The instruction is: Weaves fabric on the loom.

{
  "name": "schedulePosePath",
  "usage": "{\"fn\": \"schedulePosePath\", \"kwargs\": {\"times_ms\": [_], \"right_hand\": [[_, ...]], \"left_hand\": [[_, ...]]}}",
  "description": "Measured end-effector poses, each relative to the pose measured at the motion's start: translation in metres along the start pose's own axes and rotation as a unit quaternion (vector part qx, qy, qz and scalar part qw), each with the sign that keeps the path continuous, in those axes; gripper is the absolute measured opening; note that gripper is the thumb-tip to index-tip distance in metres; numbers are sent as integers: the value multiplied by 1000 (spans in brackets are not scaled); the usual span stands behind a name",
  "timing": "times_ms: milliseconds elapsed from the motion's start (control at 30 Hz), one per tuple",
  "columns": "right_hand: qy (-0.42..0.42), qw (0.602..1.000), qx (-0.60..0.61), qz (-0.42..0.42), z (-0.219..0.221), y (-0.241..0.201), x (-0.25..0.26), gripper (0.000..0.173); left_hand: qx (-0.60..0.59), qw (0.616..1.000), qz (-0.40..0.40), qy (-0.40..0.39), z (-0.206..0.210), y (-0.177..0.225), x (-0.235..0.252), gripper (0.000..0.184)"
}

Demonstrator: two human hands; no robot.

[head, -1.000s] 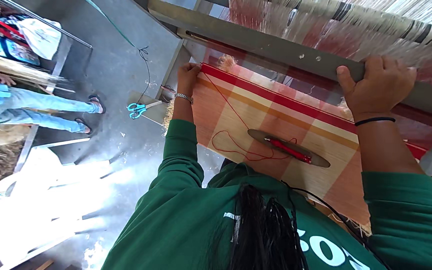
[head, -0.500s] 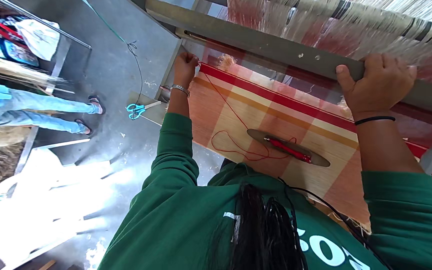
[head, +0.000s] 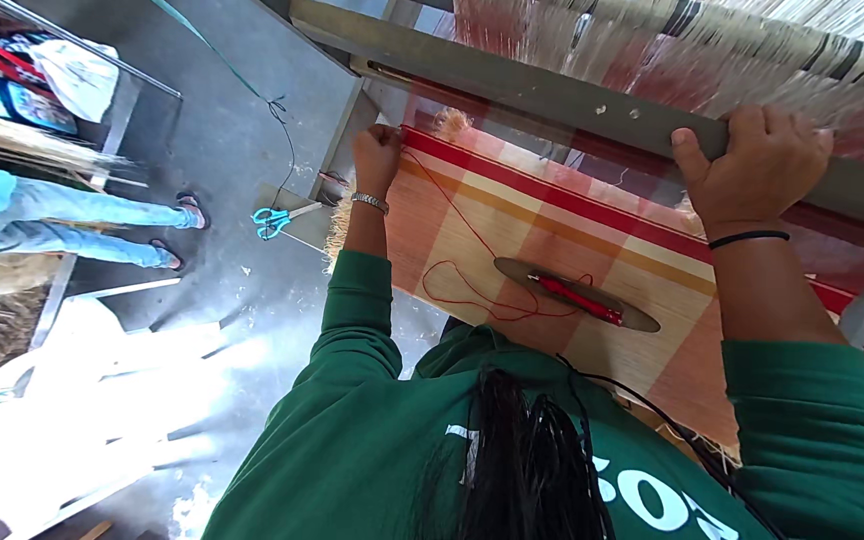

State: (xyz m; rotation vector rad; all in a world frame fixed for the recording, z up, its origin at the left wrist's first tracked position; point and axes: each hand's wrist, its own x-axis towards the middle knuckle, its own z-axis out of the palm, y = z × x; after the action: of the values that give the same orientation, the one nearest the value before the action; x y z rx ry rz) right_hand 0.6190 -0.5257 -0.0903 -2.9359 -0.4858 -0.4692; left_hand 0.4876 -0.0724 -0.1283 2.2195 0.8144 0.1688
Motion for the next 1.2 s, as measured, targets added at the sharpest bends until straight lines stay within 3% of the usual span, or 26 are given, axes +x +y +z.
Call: {"fn": "schedulePosePath", "kwargs": {"times_ms": [200, 333, 433, 567, 633, 733, 867, 1033, 1200], "right_hand": [[2, 1000, 0, -1, 0, 0, 0, 84], [-11, 1000, 6, 7, -1, 0, 0, 86], [-8, 1000, 5, 7, -1, 0, 0, 85], [-3, 1000, 6, 6, 0, 0, 0, 86], [-8, 1000, 3, 7, 1, 1, 0, 86], [-5, 1000, 0, 7, 2, 1, 0, 86], [-13, 1000, 0, 10, -1, 0, 0, 87], [-5, 1000, 1, 6, 2, 2, 0, 86], [-1, 1000, 0, 2, 0, 1, -1, 86]], "left_hand": [[23, 997, -39, 56, 2, -7, 5, 36], [22, 999, -24, 36, -2, -5, 12, 28], [14, 999, -20, 46, 0, -3, 14, 34], [8, 992, 60, 106, 7, -6, 15, 41], [47, 992, 86, 82, 7, -6, 15, 39], [75, 996, 27, 40, 10, -5, 10, 35], [25, 999, 1, 48, 17, -14, 9, 31], [-45, 999, -17, 6, 10, -17, 14, 48], [-120, 992, -15, 33, 4, -11, 18, 40]]}}
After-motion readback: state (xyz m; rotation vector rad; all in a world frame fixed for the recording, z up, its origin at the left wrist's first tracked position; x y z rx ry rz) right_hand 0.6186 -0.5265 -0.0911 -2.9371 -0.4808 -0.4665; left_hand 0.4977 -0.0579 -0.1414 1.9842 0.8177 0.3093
